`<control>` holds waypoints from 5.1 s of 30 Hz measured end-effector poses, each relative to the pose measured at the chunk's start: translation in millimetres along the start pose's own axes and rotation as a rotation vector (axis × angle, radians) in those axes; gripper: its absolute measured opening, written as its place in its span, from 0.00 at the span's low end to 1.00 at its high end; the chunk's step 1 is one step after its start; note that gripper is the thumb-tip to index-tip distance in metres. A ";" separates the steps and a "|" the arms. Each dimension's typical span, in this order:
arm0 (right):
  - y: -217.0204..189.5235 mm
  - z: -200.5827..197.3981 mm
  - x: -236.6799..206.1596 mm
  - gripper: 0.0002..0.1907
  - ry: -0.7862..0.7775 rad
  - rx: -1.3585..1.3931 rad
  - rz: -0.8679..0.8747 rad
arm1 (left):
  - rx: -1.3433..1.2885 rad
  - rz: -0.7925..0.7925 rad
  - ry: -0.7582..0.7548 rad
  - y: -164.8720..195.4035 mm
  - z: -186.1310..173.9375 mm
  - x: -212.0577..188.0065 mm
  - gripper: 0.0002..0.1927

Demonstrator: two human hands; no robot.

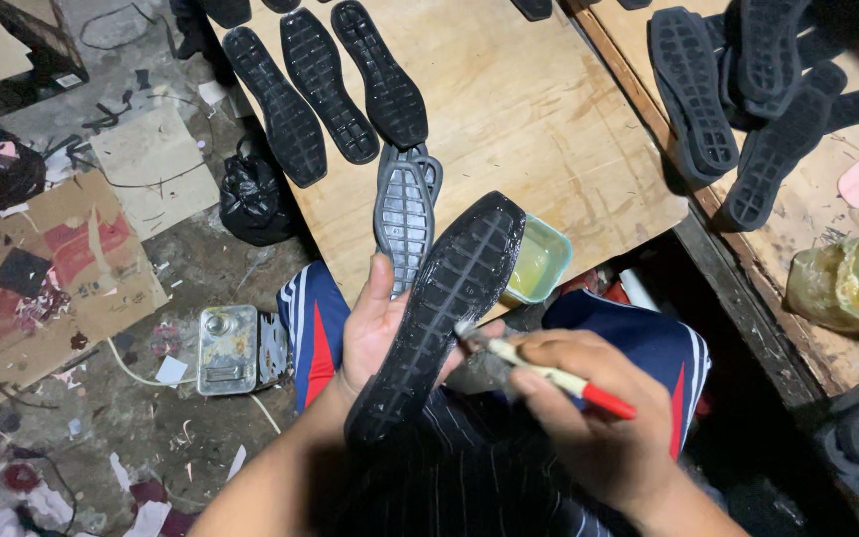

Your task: The person holds a black rubber shoe sole in one hand and uses a brush to spread a yellowish adhesive over the sole's tread surface, dipping the brush into a small container of glue. Coated soles are set on the wooden work table among rows of other soles, and the person picks up the next sole to repeat the coating.

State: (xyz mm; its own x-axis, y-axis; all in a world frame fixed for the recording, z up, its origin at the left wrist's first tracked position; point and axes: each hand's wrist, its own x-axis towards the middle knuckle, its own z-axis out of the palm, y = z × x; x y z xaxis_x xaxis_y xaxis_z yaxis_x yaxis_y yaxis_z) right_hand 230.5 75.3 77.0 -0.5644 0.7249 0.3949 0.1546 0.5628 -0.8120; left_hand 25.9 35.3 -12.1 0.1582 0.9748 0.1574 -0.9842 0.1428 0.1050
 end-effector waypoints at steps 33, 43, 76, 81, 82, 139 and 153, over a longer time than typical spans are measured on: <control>2.4 6.4 27.1 0.04 -0.062 -0.156 -0.093 | -0.231 -0.142 -0.033 4.5 6.7 -13.7 0.50; 17.1 7.7 25.8 0.05 0.071 -0.115 -0.095 | -0.005 -0.213 0.022 0.0 2.8 -12.5 0.52; 79.5 -29.0 15.4 0.06 0.374 0.384 0.423 | -0.120 -0.203 0.055 15.3 -0.8 -24.9 0.56; 60.0 -20.2 23.5 0.08 0.334 0.203 0.201 | -0.223 -0.152 0.092 12.2 -18.5 -16.4 0.58; 51.6 -15.2 26.4 0.08 0.259 0.085 0.157 | -0.240 -0.152 0.089 11.3 -22.5 -13.5 0.58; 111.1 -7.5 46.6 0.08 0.093 -0.462 -0.080 | 0.039 0.207 0.228 29.5 11.5 -11.8 0.47; 52.0 -17.4 8.8 0.10 -0.001 0.732 0.489 | 0.110 0.053 0.098 17.0 9.0 8.2 0.47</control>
State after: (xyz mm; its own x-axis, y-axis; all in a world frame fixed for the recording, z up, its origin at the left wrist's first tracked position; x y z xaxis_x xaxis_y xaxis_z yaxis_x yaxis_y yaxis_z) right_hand 247.7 117.9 45.7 -0.5717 0.8175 -0.0695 -0.1793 -0.2072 -0.9617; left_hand 11.1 44.1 -0.2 0.0925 0.9933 0.0693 -0.9754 0.0764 0.2069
